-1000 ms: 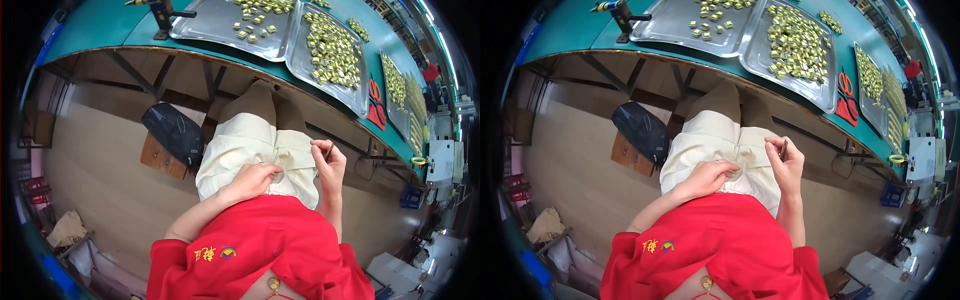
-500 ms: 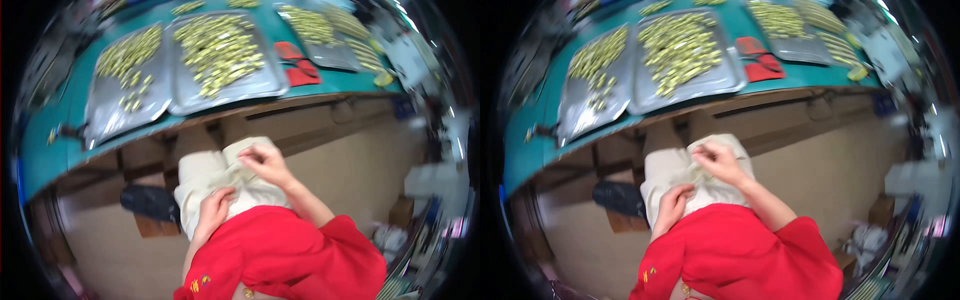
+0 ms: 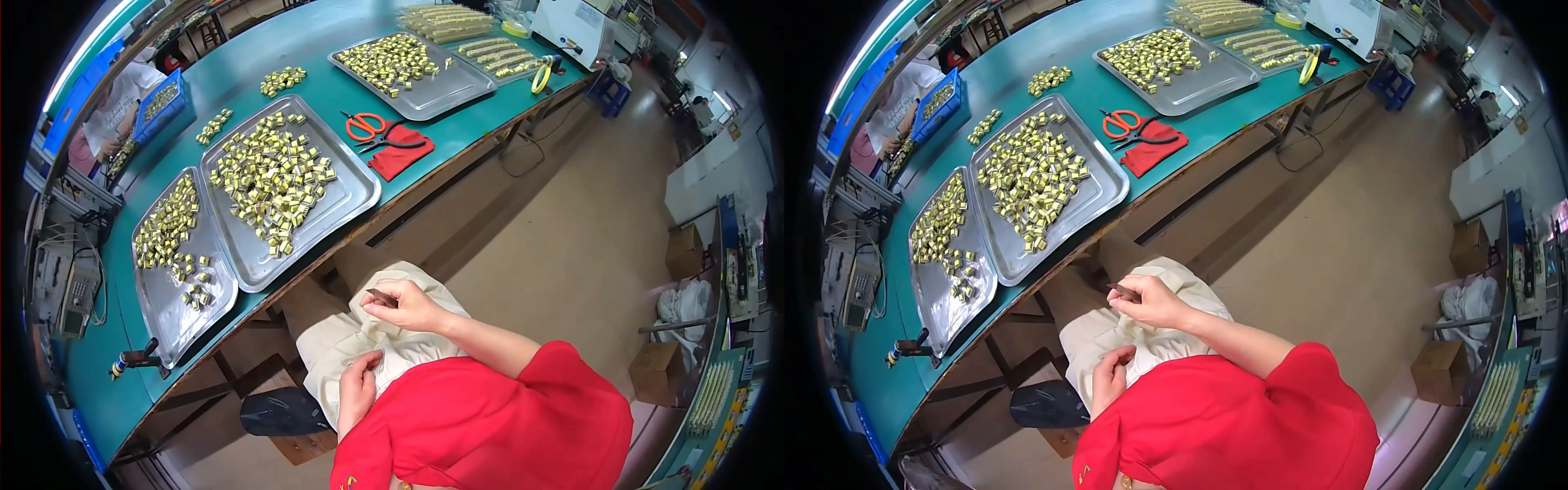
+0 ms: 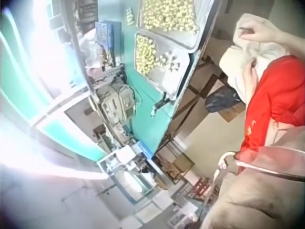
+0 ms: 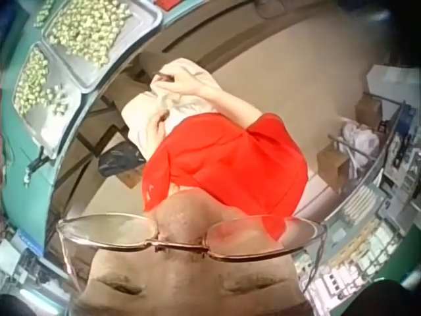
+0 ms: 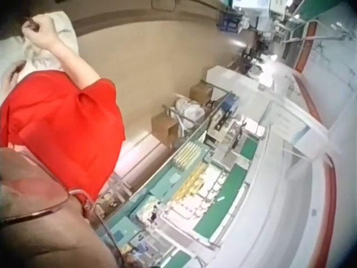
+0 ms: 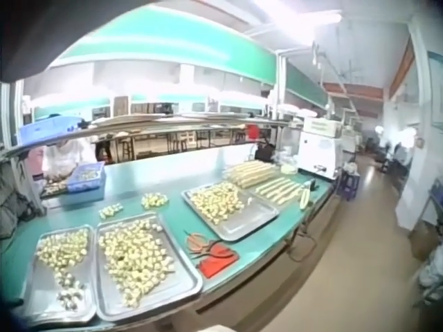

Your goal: The person places a black plastic container onto an upper shelf, then repeatedly picks up small transformer components from a metal tray, scrapes them with a small blade, and places them back onto the tray.

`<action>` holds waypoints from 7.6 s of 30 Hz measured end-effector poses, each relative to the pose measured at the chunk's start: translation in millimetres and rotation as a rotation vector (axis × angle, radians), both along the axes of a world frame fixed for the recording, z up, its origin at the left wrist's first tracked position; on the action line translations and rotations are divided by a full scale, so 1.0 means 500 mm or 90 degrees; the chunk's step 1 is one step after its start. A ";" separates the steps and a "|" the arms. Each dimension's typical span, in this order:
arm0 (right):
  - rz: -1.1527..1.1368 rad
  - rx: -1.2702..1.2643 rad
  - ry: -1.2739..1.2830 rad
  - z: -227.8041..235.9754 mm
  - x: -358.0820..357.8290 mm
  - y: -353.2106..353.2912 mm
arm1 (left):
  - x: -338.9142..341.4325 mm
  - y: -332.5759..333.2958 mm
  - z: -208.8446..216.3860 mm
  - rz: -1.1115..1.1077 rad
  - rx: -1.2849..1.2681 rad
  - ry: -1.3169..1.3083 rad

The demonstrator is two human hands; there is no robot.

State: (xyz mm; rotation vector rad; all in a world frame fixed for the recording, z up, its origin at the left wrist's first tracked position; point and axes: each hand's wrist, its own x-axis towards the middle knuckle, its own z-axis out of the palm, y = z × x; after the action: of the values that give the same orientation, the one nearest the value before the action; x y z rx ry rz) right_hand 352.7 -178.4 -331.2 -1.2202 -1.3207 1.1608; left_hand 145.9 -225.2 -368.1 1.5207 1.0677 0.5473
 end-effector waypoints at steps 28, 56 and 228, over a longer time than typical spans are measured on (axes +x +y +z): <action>0.019 -0.022 -0.006 -0.027 -0.007 0.003 | -0.005 -0.007 -0.007 0.016 -0.012 0.048; -0.040 -0.083 0.062 -0.015 0.021 0.019 | 0.007 0.036 -0.016 -0.035 0.033 0.117; 0.244 0.205 -0.056 0.173 0.001 0.556 | 0.003 0.627 0.224 0.034 -0.378 -0.515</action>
State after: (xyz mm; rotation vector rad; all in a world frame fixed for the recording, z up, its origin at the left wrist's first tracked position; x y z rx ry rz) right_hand 353.2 99.8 -244.7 -0.8128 -1.7851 1.1073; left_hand 147.5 88.1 -256.3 0.6396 0.5504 0.7157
